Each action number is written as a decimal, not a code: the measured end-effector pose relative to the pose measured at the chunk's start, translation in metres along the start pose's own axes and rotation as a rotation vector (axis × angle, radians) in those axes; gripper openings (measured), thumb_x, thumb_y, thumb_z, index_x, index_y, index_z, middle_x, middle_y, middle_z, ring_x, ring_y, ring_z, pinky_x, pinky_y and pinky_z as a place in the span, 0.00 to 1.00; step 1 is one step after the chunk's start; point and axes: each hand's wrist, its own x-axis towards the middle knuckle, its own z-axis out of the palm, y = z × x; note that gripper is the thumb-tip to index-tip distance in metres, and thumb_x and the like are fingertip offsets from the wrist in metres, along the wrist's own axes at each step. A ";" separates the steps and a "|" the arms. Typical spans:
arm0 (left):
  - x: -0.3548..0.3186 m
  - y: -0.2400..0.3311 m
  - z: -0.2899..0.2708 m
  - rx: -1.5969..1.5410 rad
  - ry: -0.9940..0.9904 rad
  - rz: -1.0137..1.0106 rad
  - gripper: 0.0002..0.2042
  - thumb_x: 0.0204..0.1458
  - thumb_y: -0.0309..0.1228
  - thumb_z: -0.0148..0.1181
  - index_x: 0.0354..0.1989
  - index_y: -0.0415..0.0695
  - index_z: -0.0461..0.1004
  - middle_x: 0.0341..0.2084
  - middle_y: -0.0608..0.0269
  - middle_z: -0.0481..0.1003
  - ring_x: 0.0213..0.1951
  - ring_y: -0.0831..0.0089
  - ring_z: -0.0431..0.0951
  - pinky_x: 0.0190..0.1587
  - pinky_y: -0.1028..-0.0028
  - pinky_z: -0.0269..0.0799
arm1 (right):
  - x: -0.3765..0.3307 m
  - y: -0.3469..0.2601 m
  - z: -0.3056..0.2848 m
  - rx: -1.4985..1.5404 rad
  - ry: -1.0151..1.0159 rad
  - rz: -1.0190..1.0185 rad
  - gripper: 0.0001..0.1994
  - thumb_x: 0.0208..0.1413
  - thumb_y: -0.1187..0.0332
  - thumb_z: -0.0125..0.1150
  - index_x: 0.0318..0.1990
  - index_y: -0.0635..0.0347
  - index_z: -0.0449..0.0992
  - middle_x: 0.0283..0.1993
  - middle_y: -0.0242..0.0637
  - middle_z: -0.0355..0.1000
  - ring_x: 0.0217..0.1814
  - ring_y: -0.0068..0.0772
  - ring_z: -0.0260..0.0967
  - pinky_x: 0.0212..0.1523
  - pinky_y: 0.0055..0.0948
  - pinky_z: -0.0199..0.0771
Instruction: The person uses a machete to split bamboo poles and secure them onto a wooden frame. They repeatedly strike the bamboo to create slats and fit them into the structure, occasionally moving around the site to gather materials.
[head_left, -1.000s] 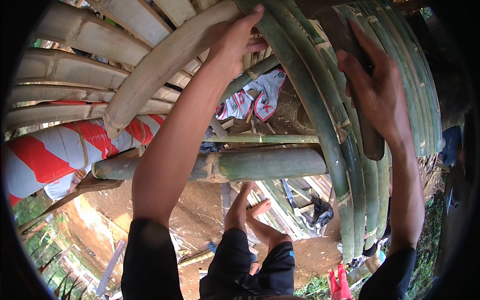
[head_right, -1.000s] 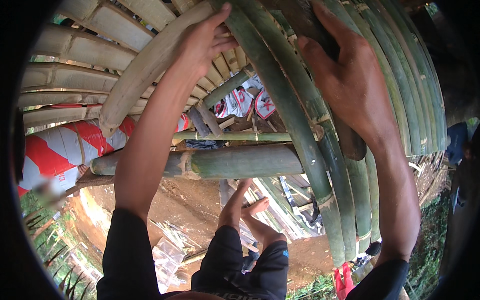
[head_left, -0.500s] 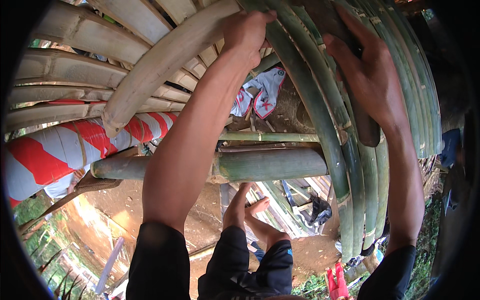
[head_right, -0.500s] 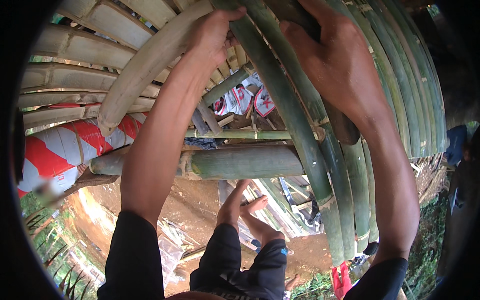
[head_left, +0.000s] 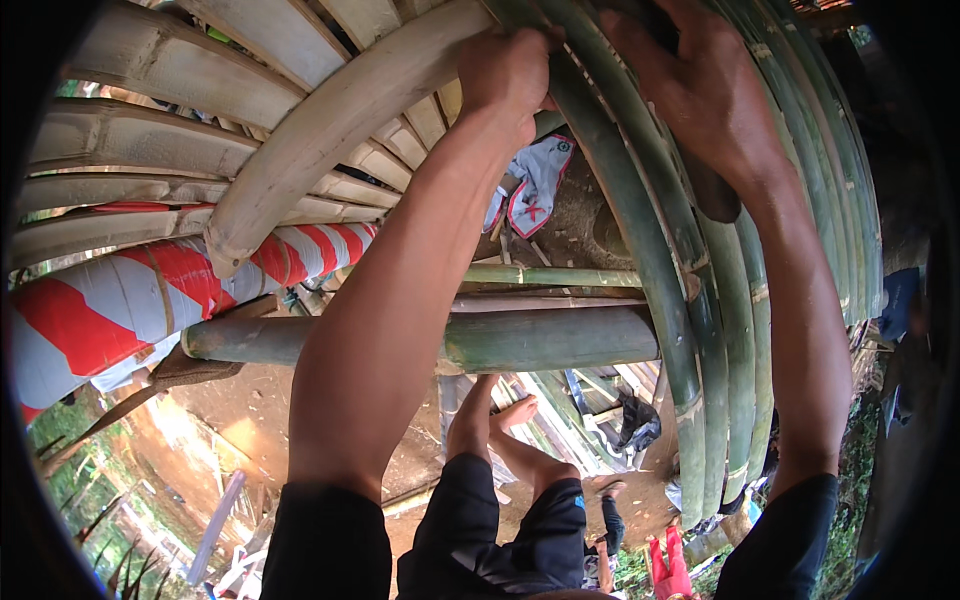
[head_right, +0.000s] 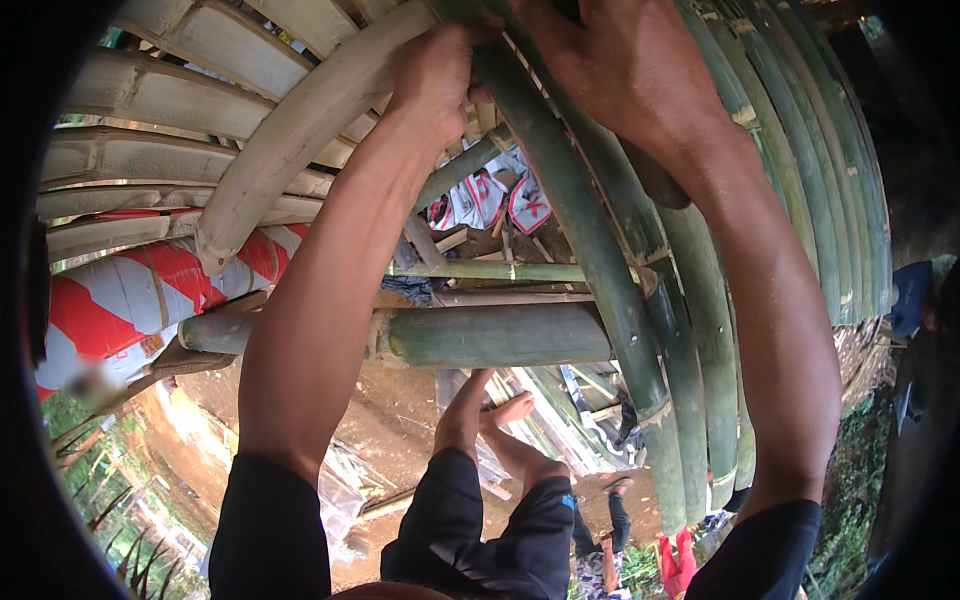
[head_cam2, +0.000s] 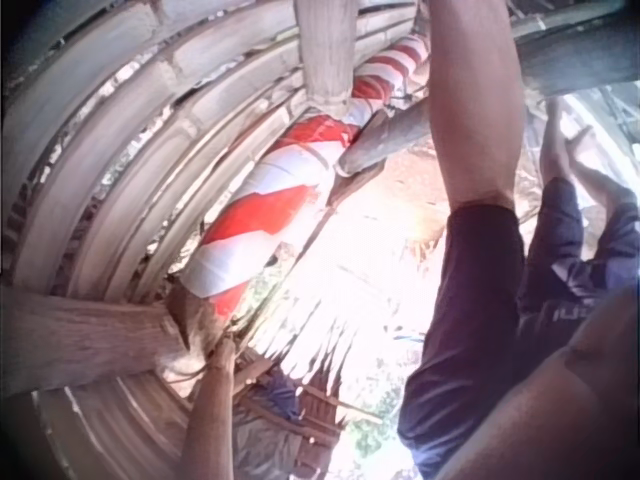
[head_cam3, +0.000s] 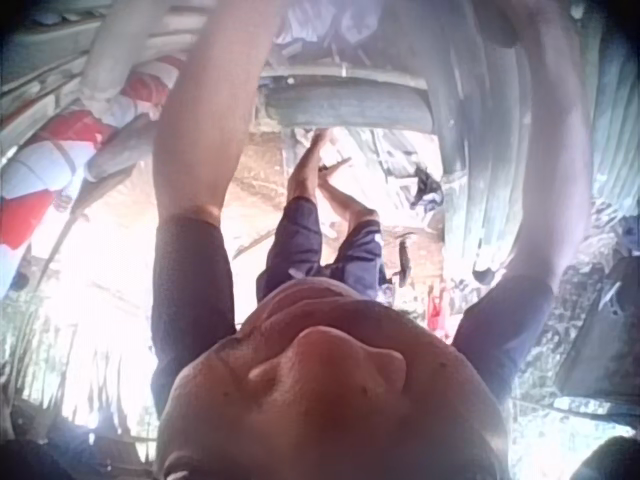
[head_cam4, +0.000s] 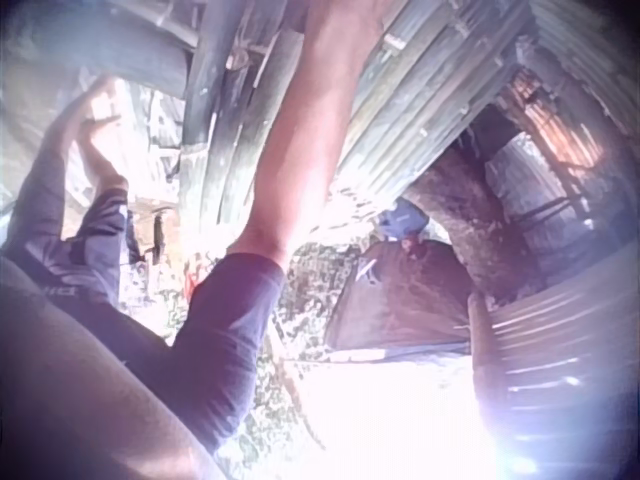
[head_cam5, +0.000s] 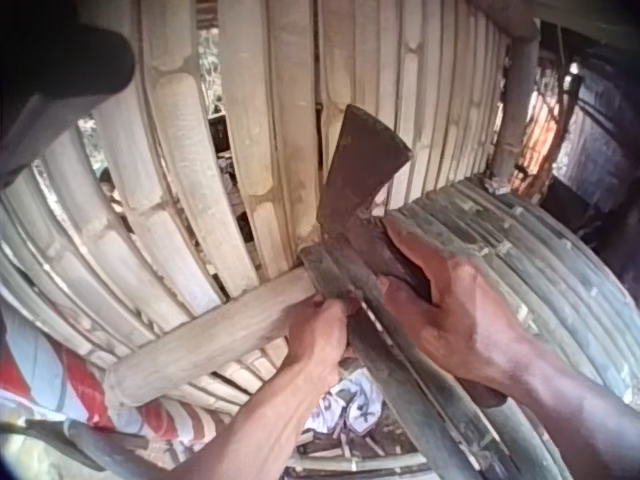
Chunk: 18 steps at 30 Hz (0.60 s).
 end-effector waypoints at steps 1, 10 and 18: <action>-0.002 0.002 0.000 -0.001 -0.005 -0.007 0.10 0.50 0.26 0.56 0.40 0.37 0.75 0.30 0.58 0.78 0.26 0.70 0.78 0.25 0.72 0.76 | 0.002 0.001 0.001 -0.050 0.007 -0.042 0.26 0.57 0.70 0.53 0.61 0.76 0.60 0.51 0.64 0.70 0.55 0.49 0.71 0.52 0.36 0.68; 0.021 -0.014 -0.008 -0.027 -0.036 -0.026 0.08 0.50 0.26 0.57 0.37 0.37 0.75 0.27 0.59 0.77 0.23 0.71 0.77 0.22 0.71 0.73 | 0.014 -0.012 0.001 0.008 -0.041 -0.050 0.26 0.56 0.69 0.54 0.61 0.72 0.60 0.53 0.63 0.68 0.57 0.55 0.67 0.55 0.39 0.67; 0.008 -0.007 -0.003 -0.096 -0.044 -0.017 0.09 0.49 0.26 0.59 0.38 0.36 0.76 0.28 0.59 0.77 0.23 0.70 0.78 0.21 0.70 0.74 | 0.005 -0.007 0.002 -0.088 0.018 0.031 0.26 0.57 0.69 0.54 0.61 0.72 0.60 0.52 0.63 0.68 0.57 0.57 0.67 0.55 0.40 0.67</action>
